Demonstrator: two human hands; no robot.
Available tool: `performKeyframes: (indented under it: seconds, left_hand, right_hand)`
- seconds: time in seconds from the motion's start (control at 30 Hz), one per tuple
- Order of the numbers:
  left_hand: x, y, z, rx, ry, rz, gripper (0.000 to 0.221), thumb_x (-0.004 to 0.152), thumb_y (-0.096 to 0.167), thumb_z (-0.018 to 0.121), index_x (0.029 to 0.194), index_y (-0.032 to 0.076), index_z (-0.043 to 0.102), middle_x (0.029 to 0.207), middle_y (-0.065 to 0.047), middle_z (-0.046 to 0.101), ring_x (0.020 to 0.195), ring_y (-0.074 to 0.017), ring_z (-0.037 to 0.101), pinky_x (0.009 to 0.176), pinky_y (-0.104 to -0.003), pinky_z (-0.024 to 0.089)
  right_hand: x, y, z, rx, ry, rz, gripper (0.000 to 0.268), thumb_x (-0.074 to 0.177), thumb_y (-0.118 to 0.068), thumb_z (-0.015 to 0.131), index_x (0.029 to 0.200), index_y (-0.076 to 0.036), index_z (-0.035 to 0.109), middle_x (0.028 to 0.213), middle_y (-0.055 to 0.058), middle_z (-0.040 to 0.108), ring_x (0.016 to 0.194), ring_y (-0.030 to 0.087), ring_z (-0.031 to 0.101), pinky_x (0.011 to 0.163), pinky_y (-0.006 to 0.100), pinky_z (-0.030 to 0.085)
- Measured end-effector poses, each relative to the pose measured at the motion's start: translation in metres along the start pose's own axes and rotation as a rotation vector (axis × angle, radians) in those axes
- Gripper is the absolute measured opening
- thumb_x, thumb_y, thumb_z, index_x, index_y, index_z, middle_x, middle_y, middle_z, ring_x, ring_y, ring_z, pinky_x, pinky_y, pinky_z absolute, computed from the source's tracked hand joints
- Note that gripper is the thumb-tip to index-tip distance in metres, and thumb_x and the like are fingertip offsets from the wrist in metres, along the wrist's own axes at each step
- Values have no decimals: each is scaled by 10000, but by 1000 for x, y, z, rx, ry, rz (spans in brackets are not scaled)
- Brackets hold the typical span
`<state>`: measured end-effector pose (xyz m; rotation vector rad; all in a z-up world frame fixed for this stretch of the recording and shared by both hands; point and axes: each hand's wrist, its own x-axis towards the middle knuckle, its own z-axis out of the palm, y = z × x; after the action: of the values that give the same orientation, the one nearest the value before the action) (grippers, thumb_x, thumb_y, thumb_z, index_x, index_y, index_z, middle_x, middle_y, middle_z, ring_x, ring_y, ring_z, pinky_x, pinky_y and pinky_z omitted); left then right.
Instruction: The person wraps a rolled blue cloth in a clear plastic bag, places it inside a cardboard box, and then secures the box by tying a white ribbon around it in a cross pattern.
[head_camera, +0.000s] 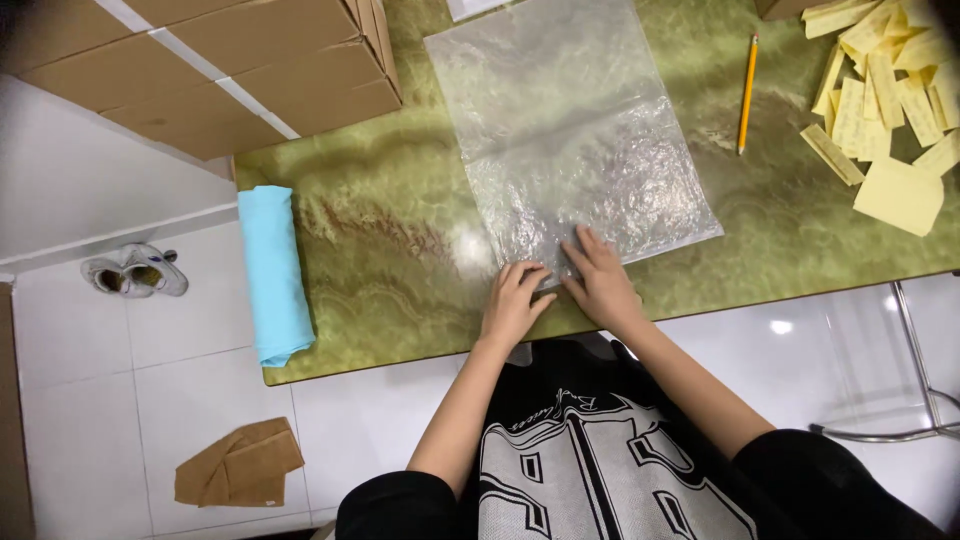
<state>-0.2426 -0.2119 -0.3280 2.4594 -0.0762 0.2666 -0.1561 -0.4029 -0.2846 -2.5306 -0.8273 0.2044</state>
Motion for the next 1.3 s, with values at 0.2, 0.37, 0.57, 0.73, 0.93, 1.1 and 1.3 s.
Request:
performKeyframes:
  seconds: [0.2, 0.37, 0.57, 0.73, 0.93, 1.1, 1.3]
  left_hand:
    - [-17, 9, -46, 36, 12, -35, 260, 926, 122, 796, 1182, 94, 761, 1184, -43, 654, 1189, -253, 638, 1013, -383, 556]
    - [-25, 2, -59, 30, -10, -29, 228, 911, 104, 788, 1138, 115, 771, 1191, 0, 695, 1212, -214, 661, 1022, -348, 574]
    - [-27, -7, -52, 65, -20, -53, 180, 923, 125, 786, 1102, 133, 776, 1165, 30, 733, 1159, -193, 702, 976, -345, 610]
    - [-28, -4, -43, 130, 40, -67, 98, 950, 157, 740, 1040, 175, 773, 1091, 55, 737, 1057, -176, 730, 909, -331, 626]
    - [-12, -4, -19, 389, 86, 14, 265, 837, 294, 827, 1071, 205, 739, 996, 9, 682, 1027, -225, 692, 880, -384, 589]
    - [-4, -8, -32, 198, -24, -15, 152, 882, 312, 805, 982, 222, 734, 915, 10, 653, 1001, -220, 713, 837, -340, 611]
    - [-8, 0, -48, 255, 0, 51, 65, 944, 273, 758, 993, 243, 728, 932, 50, 664, 1013, -163, 708, 807, -289, 624]
  right_hand:
    - [-23, -27, 9, 165, 4, -5, 562, 937, -256, 759, 1486, -212, 650, 1684, 110, 463, 1562, 354, 391, 1241, 578, 337]
    - [-21, -17, 20, 191, 48, 41, 550, 915, -292, 802, 1450, -283, 673, 1661, 19, 507, 1565, 277, 405, 1265, 554, 312]
    - [-17, -25, 27, 125, 85, 76, 513, 923, -330, 807, 1418, -273, 683, 1633, 35, 540, 1551, 288, 432, 1251, 593, 326]
    - [-14, -45, 23, 78, 55, 140, 590, 912, -432, 805, 1457, -272, 643, 1675, 46, 490, 1570, 294, 399, 1247, 639, 289]
    - [-9, -62, 15, 48, -21, 240, 588, 946, -467, 743, 1489, -310, 584, 1734, -11, 388, 1611, 251, 312, 1278, 665, 207]
    - [-6, -56, 8, 112, -69, 221, 567, 957, -488, 720, 1487, -353, 574, 1755, -50, 339, 1625, 208, 272, 1298, 635, 146]
    - [-7, -37, 11, 203, -59, 155, 511, 960, -443, 731, 1444, -317, 623, 1722, -41, 411, 1615, 218, 309, 1298, 626, 158]
